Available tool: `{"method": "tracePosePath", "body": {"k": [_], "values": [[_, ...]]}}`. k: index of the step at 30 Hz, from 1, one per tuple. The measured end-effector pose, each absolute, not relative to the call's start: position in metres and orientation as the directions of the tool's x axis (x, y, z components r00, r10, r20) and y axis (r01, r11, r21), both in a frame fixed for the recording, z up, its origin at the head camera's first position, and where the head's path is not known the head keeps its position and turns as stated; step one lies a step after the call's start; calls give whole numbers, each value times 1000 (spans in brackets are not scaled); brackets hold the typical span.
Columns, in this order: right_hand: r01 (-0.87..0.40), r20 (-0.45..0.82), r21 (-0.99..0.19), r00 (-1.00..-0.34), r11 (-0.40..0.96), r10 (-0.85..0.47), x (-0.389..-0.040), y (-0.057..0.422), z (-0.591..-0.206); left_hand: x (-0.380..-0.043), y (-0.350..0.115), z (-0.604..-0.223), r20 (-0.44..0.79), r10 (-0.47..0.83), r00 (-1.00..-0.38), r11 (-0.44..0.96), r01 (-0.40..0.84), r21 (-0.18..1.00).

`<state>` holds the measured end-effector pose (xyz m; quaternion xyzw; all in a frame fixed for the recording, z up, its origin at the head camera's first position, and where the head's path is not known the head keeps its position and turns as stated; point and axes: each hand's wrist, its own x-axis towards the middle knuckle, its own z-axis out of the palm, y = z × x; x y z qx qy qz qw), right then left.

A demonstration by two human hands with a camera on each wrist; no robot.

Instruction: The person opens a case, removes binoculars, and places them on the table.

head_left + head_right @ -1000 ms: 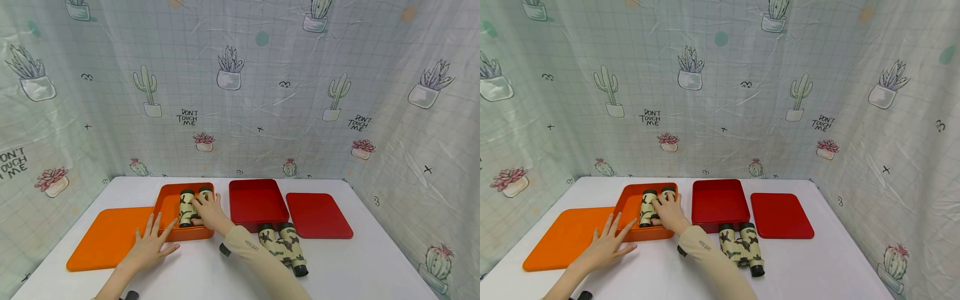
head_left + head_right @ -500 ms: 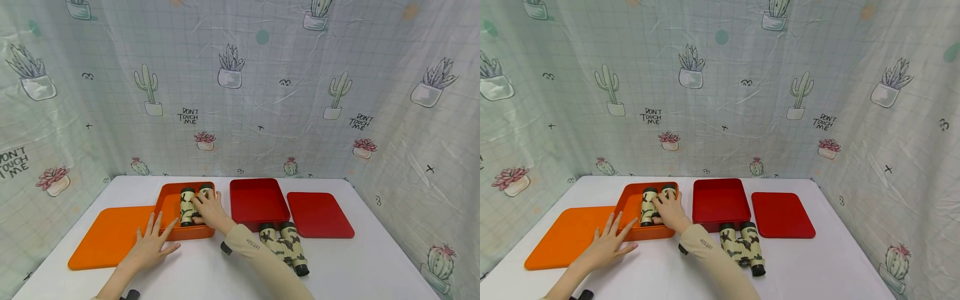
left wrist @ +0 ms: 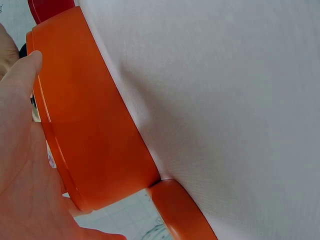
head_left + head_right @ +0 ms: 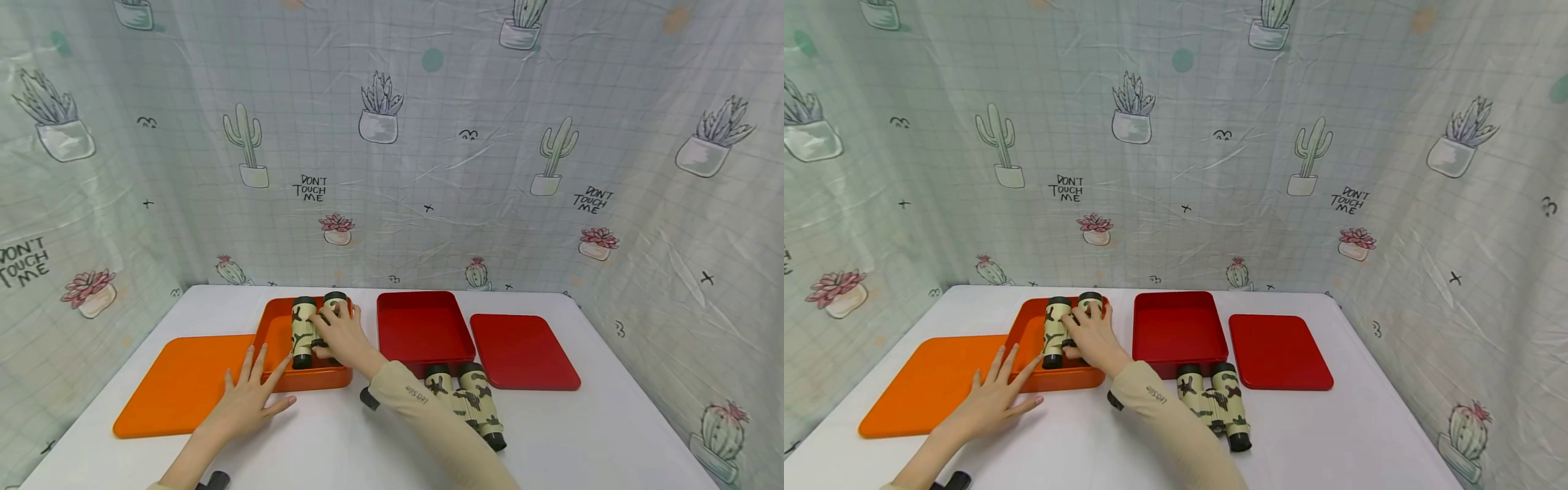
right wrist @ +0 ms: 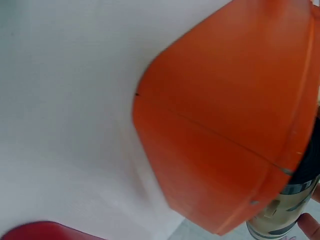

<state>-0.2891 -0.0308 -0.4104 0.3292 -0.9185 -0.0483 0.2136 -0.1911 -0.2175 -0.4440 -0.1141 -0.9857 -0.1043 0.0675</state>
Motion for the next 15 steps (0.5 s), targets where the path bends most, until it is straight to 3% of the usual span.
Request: {"method": "tracePosePath", "body": {"k": [15], "values": [[-573,379,237,-689,784,-618,-282,-23,-396,-191,-217,-442,152,206,-967,955,232,184]]}}
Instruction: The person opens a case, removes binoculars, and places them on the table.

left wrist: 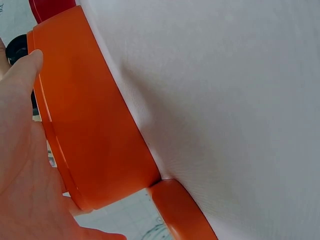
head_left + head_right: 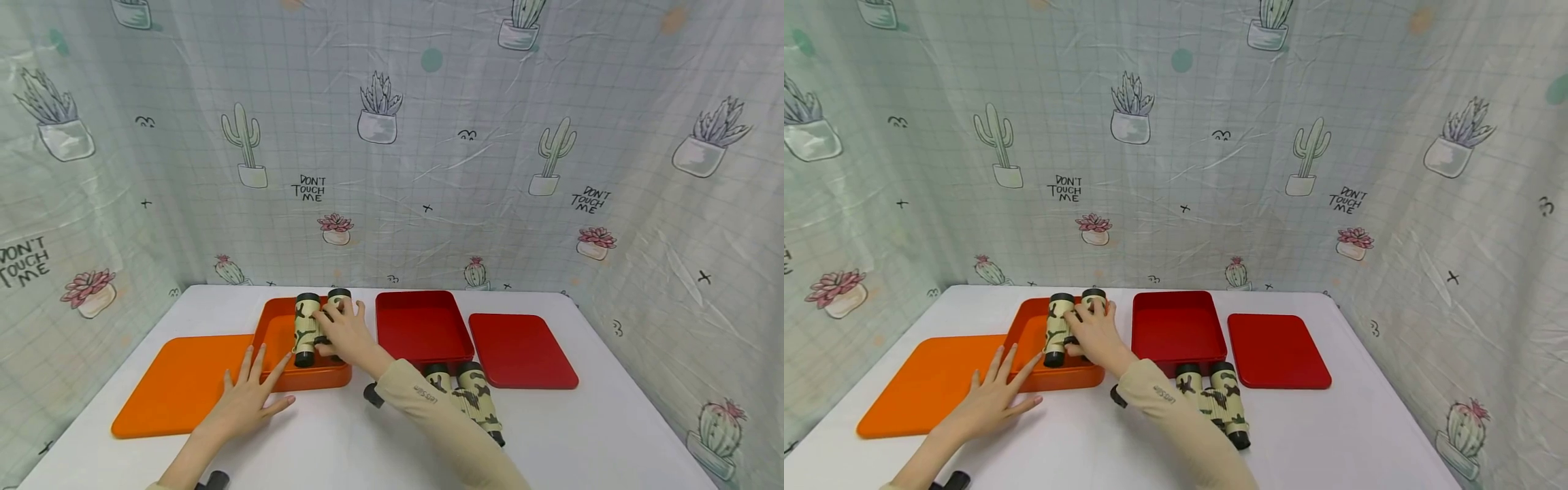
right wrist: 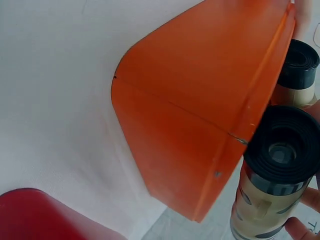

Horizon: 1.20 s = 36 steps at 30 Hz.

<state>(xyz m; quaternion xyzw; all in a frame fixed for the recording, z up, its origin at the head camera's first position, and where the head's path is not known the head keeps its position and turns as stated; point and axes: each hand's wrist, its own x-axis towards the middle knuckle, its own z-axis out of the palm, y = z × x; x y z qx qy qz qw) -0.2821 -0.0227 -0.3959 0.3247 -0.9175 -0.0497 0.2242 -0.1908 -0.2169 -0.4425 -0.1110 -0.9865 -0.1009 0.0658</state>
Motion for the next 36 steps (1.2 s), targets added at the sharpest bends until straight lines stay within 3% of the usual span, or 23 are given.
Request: {"method": "tracePosePath", "body": {"k": [36], "values": [[-611,423,218,-643,761,-638,-248,9,-383,-192,-218,-441,161,234,-959,949,261,175]]}}
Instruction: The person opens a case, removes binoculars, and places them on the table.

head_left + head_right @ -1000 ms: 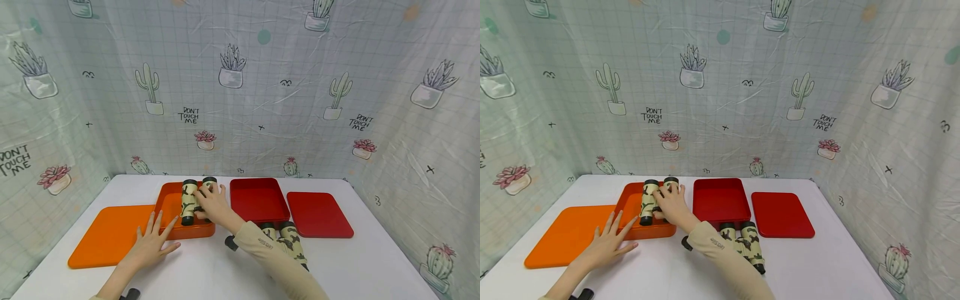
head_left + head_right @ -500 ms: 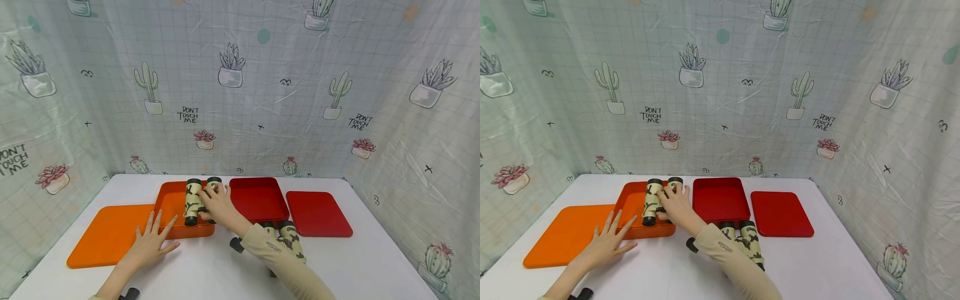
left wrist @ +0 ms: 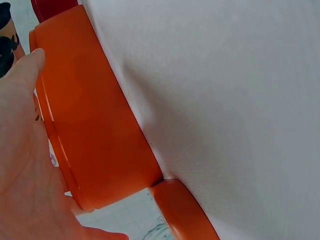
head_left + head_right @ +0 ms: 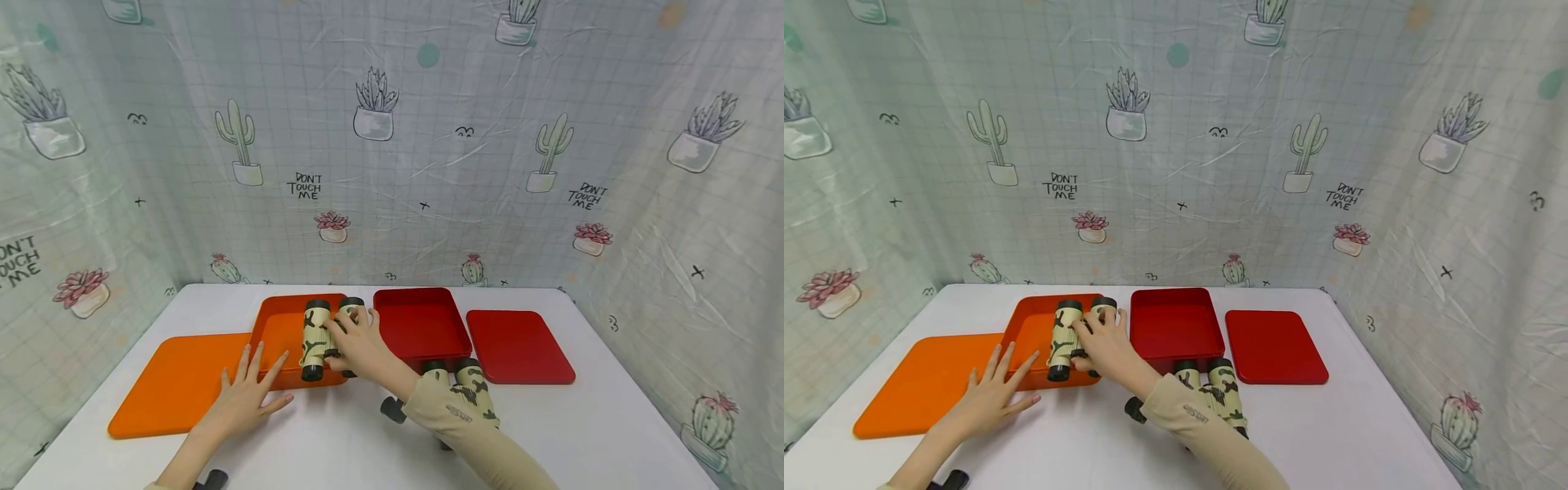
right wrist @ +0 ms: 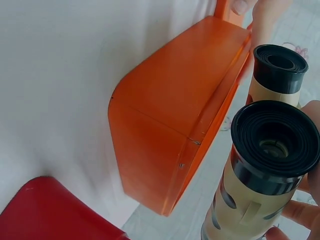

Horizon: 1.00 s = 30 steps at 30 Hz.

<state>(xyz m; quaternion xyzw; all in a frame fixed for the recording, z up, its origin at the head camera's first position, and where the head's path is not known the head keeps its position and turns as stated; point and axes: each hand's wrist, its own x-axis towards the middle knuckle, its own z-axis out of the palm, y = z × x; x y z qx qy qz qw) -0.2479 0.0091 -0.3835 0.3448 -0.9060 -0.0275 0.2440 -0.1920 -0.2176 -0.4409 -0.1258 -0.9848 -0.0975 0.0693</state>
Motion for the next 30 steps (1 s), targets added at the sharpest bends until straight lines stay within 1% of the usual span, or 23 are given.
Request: {"method": "tracePosePath", "body": {"k": [4,11,19,28,30], "values": [[-608,437,220,-637,762,-635,-243,14,-386,-192,-217,-441,169,236,-957,949,265,172],[-620,398,213,-651,756,-646,-234,24,-391,-192,-217,-441,173,235,-956,947,266,182],[-641,405,202,-633,740,-659,-223,33,-394,-191,-217,-442,173,224,-959,949,255,184],[-646,366,202,-647,736,-669,-208,43,-394,-191,-218,-443,178,228,-957,949,259,180],[-649,371,211,-638,731,-674,-204,46,-395,-191,-218,-443,179,226,-958,950,257,179]]}}
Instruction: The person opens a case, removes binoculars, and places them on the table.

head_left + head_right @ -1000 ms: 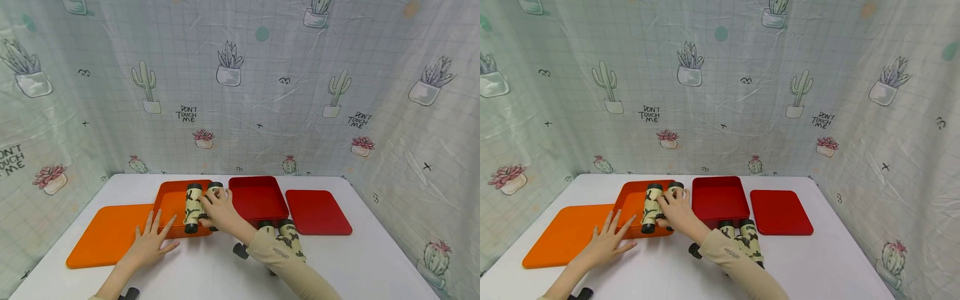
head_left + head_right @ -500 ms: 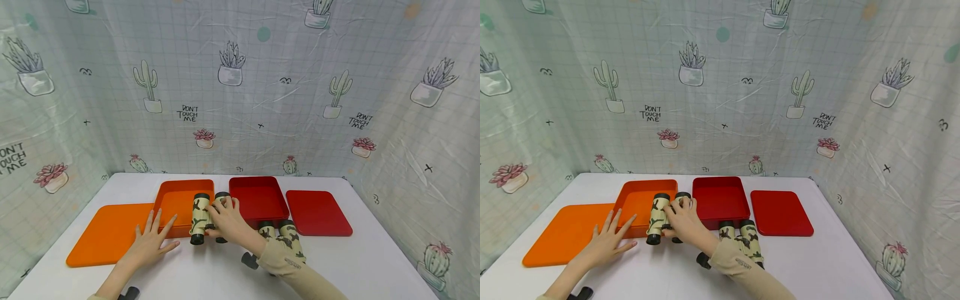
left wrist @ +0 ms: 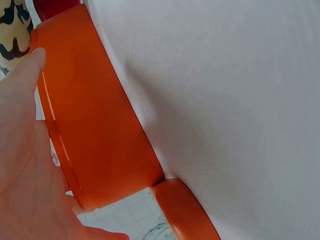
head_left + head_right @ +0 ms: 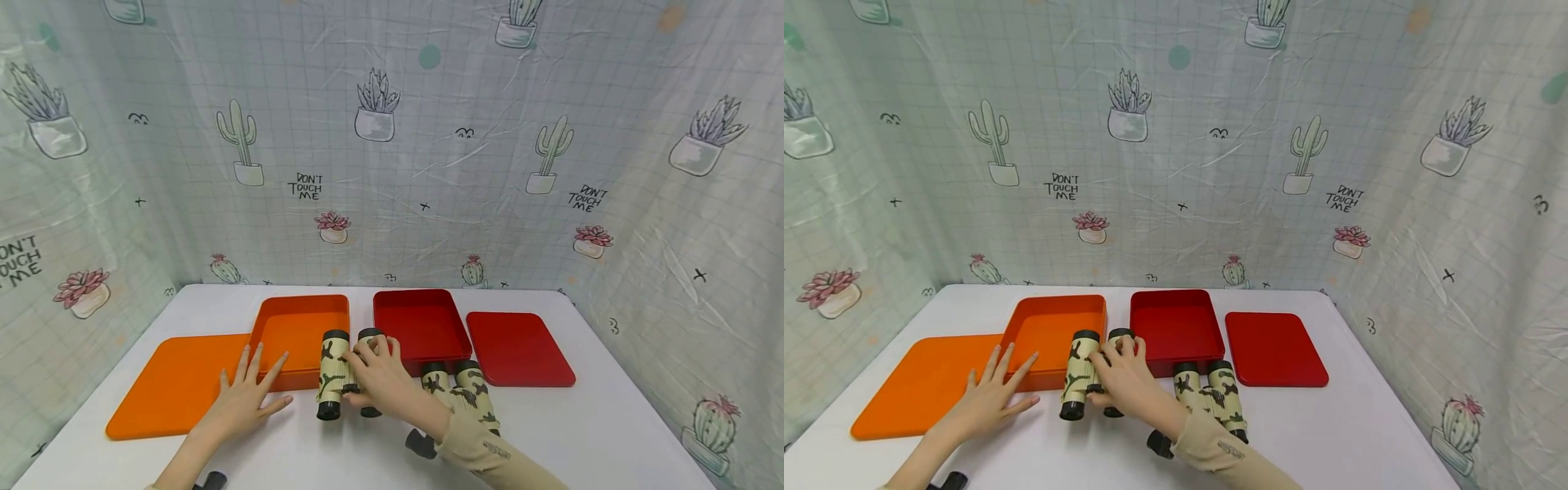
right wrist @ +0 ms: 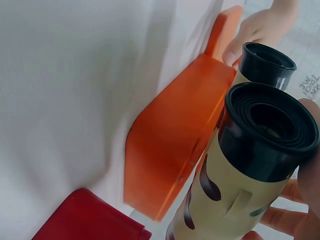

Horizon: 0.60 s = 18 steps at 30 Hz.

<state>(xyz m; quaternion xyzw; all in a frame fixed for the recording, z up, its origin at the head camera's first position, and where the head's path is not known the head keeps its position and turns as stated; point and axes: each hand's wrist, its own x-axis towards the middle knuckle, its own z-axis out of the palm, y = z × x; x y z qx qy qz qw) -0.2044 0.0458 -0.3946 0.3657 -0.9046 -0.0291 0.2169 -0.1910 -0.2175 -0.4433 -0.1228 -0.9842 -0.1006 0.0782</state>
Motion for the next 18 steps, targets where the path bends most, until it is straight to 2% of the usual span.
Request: {"method": "tracePosePath", "body": {"k": [5,18], "values": [[-657,390,216,-620,722,-681,-197,52,-396,-191,-217,-444,171,218,-961,950,249,186],[-653,370,202,-639,730,-674,-184,63,-399,-191,-217,-444,172,213,-962,951,244,188]]}}
